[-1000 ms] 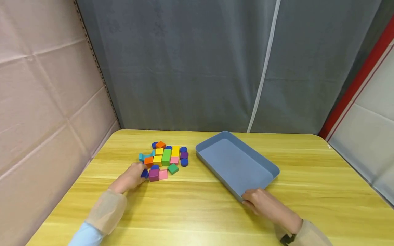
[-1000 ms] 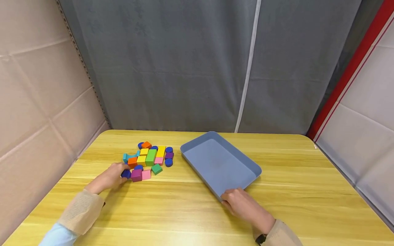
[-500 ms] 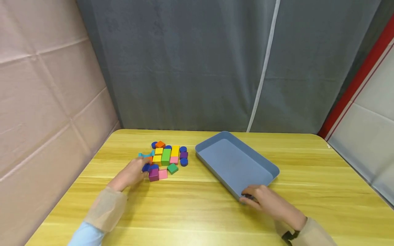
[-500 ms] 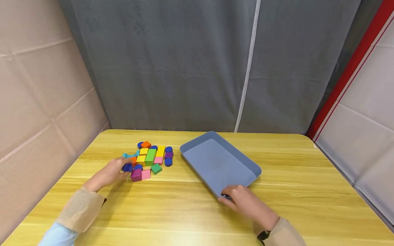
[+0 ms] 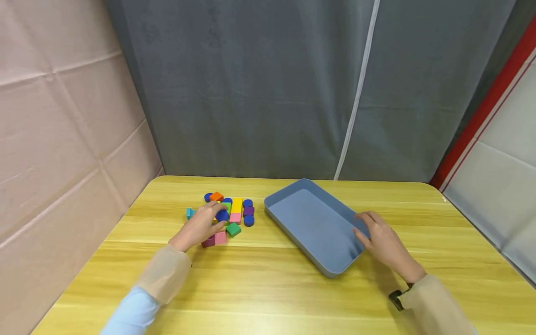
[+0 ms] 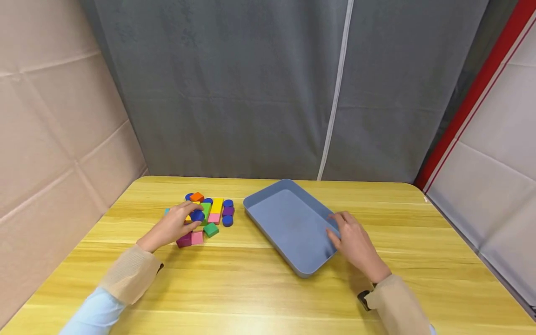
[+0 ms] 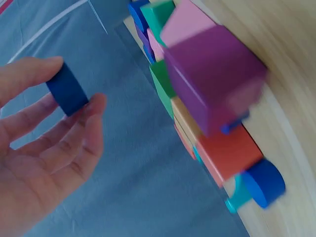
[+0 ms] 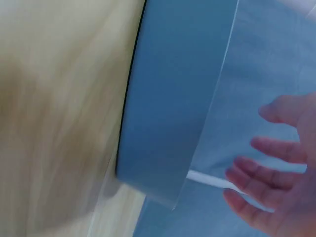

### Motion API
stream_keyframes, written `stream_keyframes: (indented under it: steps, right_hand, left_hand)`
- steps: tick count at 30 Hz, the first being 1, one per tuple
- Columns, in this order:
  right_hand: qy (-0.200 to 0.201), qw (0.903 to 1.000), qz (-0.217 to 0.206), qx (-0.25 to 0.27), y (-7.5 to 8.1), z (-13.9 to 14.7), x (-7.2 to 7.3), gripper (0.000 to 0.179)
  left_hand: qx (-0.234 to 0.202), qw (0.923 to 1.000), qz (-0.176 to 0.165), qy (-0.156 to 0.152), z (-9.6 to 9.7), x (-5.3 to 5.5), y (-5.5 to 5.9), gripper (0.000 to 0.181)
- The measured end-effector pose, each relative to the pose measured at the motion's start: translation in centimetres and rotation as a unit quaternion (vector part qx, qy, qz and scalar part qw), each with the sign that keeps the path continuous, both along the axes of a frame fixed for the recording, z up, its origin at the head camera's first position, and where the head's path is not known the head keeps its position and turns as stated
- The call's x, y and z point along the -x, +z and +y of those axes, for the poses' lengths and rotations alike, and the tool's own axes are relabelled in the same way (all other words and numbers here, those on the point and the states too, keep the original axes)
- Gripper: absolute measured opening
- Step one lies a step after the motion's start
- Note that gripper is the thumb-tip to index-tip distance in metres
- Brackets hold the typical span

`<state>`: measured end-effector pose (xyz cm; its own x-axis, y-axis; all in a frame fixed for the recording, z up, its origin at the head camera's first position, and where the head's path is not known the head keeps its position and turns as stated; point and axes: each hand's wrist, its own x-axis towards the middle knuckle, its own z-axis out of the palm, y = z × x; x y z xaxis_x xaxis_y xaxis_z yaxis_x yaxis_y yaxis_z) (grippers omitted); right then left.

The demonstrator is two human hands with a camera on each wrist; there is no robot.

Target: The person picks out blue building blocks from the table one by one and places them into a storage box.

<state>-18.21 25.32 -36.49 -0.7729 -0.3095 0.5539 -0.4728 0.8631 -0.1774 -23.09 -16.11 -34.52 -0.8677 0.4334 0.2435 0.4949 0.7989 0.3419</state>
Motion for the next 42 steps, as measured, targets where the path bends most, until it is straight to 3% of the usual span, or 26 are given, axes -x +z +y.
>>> stream_keyframes:
  steps: [4, 11, 18, 25, 32, 42]
  right_hand:
    - [-0.047, 0.9987, -0.02, -0.001, -0.1, 0.9, 1.1, 0.036]
    - [-0.103, 0.9893, -0.101, -0.016, -0.9, 2.1, 2.3, 0.045]
    - [-0.092, 0.9846, -0.148, -0.015, -1.7, 2.5, 2.7, 0.044]
    - [-0.074, 0.985, -0.153, -0.027, -2.1, 2.6, 3.0, 0.04]
    - [-0.084, 0.9781, -0.188, -0.031, -2.0, 2.2, 3.4, 0.039]
    - [-0.11, 0.9697, -0.216, -0.028, -2.0, 1.8, 3.4, 0.022]
  left_hand:
    - [-0.011, 0.9997, 0.006, -0.021, 1.3, 0.7, 0.1, 0.038]
    - [-0.036, 0.9965, 0.031, -0.068, 4.5, 1.9, 0.3, 0.034]
    - [-0.058, 0.9923, 0.044, -0.099, 7.9, 2.7, 0.3, 0.032]
    - [-0.075, 0.9909, 0.037, -0.106, 10.7, 3.6, -0.1, 0.033]
    - [-0.044, 0.9924, 0.016, -0.114, 13.0, 4.6, -0.1, 0.033]
    - [0.006, 0.9903, 0.02, -0.137, 15.7, 5.3, -0.7, 0.031]
